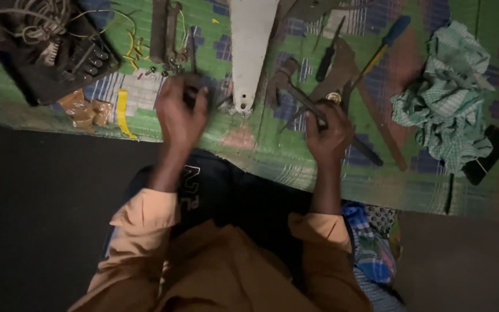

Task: Disassembling and inspecting the mechanical and electrical components of an electric fan.

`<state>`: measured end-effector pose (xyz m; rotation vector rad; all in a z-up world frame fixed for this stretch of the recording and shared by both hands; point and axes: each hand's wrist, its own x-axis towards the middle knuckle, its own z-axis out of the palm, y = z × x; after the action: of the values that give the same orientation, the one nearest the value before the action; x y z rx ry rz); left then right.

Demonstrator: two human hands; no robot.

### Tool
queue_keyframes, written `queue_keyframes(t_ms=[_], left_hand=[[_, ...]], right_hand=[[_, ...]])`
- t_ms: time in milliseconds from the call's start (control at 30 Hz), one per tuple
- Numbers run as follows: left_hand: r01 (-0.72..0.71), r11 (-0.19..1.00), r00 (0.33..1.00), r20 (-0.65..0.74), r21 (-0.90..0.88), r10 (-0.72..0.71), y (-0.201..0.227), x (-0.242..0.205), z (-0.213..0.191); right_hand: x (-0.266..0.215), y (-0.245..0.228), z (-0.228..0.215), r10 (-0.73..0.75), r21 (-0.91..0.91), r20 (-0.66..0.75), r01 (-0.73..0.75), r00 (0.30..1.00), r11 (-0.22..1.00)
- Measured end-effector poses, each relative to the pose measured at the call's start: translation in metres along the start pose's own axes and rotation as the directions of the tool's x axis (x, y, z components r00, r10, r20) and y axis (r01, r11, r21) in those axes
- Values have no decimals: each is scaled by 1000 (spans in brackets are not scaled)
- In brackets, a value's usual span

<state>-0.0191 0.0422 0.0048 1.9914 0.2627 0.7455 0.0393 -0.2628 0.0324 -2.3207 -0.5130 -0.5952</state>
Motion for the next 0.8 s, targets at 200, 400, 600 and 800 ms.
queue_keyframes(t_ms=[200,400,600,800], left_hand=[[-88,934,984,177,346,27,-18,47,-2],[-209,827,975,47,522,217,-62,58,14],[668,594,738,498,-448,-455,-51,49,3],[486,578,865,457,-655,-210,-13,23,31]], right_hand=[[2,-7,-3,-16,-3,8,16,1000,1000],[0,-3,0,16,10,-14,-16,1000,1000],[2,-5,-1,-31,14,-8,32,999,999],[-3,8,5,35,35,-2,-35,999,999]])
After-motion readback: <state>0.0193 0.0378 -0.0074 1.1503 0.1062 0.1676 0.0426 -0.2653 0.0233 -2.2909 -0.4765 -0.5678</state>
